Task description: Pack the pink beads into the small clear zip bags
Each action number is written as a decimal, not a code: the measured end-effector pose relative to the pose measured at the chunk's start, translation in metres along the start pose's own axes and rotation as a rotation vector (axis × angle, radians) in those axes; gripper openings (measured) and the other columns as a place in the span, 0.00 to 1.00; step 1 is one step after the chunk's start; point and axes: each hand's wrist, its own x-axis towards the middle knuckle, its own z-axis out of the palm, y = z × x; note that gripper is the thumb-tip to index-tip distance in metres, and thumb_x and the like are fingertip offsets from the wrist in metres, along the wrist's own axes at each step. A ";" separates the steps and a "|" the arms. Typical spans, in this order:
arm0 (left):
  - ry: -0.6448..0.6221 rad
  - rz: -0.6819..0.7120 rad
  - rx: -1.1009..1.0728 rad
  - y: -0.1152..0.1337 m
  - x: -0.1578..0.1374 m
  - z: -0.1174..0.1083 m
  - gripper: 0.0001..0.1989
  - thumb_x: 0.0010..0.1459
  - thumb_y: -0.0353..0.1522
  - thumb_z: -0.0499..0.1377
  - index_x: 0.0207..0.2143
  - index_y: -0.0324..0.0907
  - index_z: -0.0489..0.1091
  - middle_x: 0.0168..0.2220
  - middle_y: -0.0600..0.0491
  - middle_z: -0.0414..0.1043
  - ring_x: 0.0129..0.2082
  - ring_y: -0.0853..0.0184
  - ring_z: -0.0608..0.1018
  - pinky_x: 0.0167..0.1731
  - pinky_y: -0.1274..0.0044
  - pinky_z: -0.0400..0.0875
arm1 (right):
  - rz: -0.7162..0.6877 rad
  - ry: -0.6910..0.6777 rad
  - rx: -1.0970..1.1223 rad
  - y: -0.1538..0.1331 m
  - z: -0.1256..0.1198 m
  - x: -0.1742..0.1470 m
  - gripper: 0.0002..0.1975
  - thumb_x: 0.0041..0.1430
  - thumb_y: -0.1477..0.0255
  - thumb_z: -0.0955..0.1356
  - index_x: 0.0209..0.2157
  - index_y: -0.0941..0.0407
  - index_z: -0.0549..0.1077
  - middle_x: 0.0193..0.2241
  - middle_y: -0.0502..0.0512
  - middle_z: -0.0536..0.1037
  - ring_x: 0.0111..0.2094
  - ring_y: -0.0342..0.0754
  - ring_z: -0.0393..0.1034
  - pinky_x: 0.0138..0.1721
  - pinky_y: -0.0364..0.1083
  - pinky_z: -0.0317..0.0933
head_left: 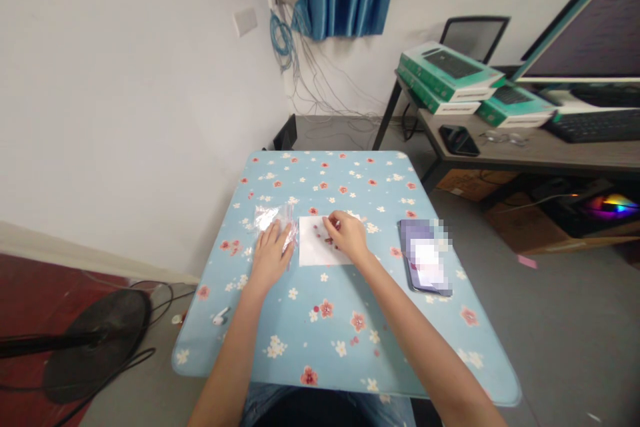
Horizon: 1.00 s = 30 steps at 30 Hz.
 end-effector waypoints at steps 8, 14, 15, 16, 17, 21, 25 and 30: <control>0.026 0.008 -0.010 0.000 0.000 -0.001 0.23 0.64 0.37 0.48 0.59 0.42 0.60 0.62 0.41 0.56 0.61 0.55 0.60 0.58 0.61 0.55 | 0.016 0.065 0.183 -0.008 -0.007 -0.009 0.13 0.60 0.66 0.62 0.24 0.55 0.68 0.23 0.48 0.72 0.24 0.42 0.64 0.30 0.41 0.54; 0.064 -0.008 -0.070 0.000 0.000 -0.003 0.22 0.63 0.39 0.49 0.57 0.44 0.61 0.60 0.44 0.60 0.59 0.57 0.63 0.57 0.62 0.57 | -0.082 -0.129 0.287 -0.031 -0.008 -0.039 0.13 0.60 0.68 0.63 0.23 0.56 0.68 0.21 0.47 0.71 0.23 0.40 0.62 0.28 0.40 0.53; 0.062 -0.008 -0.079 -0.001 0.000 -0.004 0.21 0.63 0.39 0.49 0.57 0.44 0.61 0.59 0.44 0.60 0.58 0.57 0.63 0.56 0.62 0.57 | -0.114 -0.215 0.282 -0.037 -0.008 -0.045 0.13 0.60 0.68 0.63 0.23 0.57 0.68 0.21 0.47 0.71 0.23 0.40 0.62 0.28 0.40 0.53; 0.057 -0.008 -0.085 -0.001 0.000 -0.005 0.21 0.63 0.39 0.49 0.57 0.44 0.61 0.59 0.45 0.60 0.58 0.57 0.63 0.56 0.63 0.58 | -0.168 -0.313 0.280 -0.044 -0.007 -0.052 0.12 0.60 0.68 0.63 0.24 0.57 0.69 0.22 0.46 0.71 0.23 0.39 0.62 0.28 0.39 0.52; 0.049 -0.008 -0.089 -0.001 0.000 -0.006 0.22 0.63 0.39 0.49 0.57 0.43 0.61 0.59 0.44 0.60 0.58 0.57 0.63 0.56 0.63 0.58 | -0.227 -0.395 0.271 -0.050 -0.006 -0.060 0.11 0.61 0.68 0.63 0.26 0.56 0.70 0.23 0.46 0.72 0.24 0.39 0.63 0.29 0.39 0.53; 0.013 -0.004 -0.085 -0.001 0.003 -0.010 0.21 0.62 0.38 0.49 0.56 0.42 0.62 0.59 0.44 0.61 0.58 0.56 0.64 0.56 0.62 0.59 | -0.517 -0.562 0.194 -0.080 0.003 -0.089 0.09 0.61 0.67 0.63 0.32 0.55 0.72 0.29 0.49 0.75 0.30 0.42 0.66 0.31 0.41 0.54; -0.062 0.014 -0.080 -0.004 0.010 -0.018 0.21 0.62 0.38 0.50 0.56 0.41 0.63 0.57 0.43 0.63 0.56 0.56 0.66 0.54 0.63 0.62 | -0.707 -0.549 0.076 -0.108 0.020 -0.114 0.12 0.62 0.65 0.61 0.35 0.56 0.72 0.31 0.53 0.75 0.35 0.46 0.65 0.33 0.44 0.57; -0.170 0.093 -0.096 -0.011 0.020 -0.034 0.21 0.61 0.40 0.51 0.54 0.42 0.64 0.54 0.46 0.66 0.54 0.58 0.69 0.54 0.67 0.63 | -0.743 -0.502 0.047 -0.135 0.044 -0.133 0.15 0.60 0.65 0.63 0.42 0.60 0.71 0.44 0.59 0.74 0.46 0.51 0.63 0.46 0.49 0.59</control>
